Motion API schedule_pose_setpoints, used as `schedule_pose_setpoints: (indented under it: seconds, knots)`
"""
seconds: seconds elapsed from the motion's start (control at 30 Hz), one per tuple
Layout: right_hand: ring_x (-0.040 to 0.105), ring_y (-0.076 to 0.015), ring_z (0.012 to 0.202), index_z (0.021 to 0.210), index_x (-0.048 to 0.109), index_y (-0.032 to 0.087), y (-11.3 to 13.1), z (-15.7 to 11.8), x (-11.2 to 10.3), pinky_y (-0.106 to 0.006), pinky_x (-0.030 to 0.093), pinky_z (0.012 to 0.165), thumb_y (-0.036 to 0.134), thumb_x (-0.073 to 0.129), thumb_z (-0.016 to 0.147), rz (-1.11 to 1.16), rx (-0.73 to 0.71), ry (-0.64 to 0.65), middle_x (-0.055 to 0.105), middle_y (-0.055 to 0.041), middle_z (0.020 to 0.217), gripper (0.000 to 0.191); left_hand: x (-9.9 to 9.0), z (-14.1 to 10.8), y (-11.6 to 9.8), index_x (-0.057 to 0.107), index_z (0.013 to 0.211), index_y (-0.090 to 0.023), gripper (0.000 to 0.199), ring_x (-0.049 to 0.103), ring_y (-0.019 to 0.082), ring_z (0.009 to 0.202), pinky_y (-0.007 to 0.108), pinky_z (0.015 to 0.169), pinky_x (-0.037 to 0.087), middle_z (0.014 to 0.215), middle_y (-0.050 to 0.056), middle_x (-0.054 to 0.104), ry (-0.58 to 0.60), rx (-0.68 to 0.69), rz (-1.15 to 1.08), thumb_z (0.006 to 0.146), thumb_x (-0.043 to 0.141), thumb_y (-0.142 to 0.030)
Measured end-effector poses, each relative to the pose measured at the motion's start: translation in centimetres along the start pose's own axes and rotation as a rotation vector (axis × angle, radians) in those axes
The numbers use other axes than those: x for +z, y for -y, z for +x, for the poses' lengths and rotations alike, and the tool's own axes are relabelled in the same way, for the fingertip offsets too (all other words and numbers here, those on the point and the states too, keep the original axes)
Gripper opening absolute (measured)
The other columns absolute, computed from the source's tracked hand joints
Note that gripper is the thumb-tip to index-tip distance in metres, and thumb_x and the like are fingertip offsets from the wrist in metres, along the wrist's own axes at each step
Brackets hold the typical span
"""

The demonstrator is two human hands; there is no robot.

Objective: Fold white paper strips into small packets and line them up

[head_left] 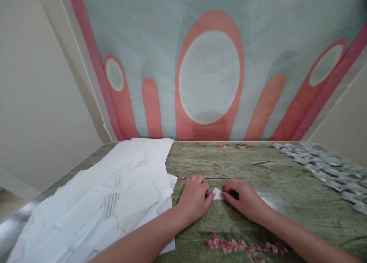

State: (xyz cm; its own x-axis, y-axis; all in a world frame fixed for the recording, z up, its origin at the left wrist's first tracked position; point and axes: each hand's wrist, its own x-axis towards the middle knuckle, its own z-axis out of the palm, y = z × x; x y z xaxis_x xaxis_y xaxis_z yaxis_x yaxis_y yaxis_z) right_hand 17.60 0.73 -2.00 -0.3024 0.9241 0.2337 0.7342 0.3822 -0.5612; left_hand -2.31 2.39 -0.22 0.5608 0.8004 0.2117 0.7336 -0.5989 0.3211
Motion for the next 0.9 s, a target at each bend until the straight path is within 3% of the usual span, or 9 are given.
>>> schedule_pose_setpoints:
  seconds: [0.23, 0.43, 0.9]
  knots:
    - [0.053, -0.0161, 0.067, 0.067, 0.053, 0.02, 0.45, 0.12, -0.35, -0.027, 0.038, 0.063, 0.025, 0.052, 0.08, -0.102, 0.035, 0.043, 0.057, 0.0, 0.07, 0.014, 0.26, -0.02, 0.05, 0.053, 0.074, -0.018, 0.016, 0.043, 0.02, 0.089, 0.032, 0.079, 0.035, 0.087, 0.003, 0.048, -0.004, 0.005, 0.031, 0.084, 0.053, -0.03]
    - [0.052, -0.0165, 0.069, 0.072, 0.048, 0.02, 0.58, 0.11, -0.36, -0.027, 0.037, 0.064, 0.024, 0.047, 0.086, -0.23, -0.043, 0.043, 0.054, -0.0013, 0.074, 0.015, 0.31, 0.07, 0.03, 0.053, 0.073, -0.018, 0.016, 0.043, 0.019, 0.087, 0.032, 0.078, 0.035, 0.086, 0.002, 0.048, -0.019, 0.011, 0.043, 0.083, 0.054, -0.03]
    - [0.052, -0.0167, 0.068, 0.073, 0.046, 0.02, 0.3, 0.37, 0.04, -0.027, 0.037, 0.063, 0.023, 0.048, 0.084, -0.291, -0.037, 0.038, 0.053, -0.0014, 0.074, 0.012, 0.27, 0.03, -0.06, 0.052, 0.076, -0.018, 0.013, 0.044, 0.02, 0.088, 0.032, 0.079, 0.036, 0.086, 0.002, 0.049, -0.033, 0.014, 0.038, 0.082, 0.055, -0.029]
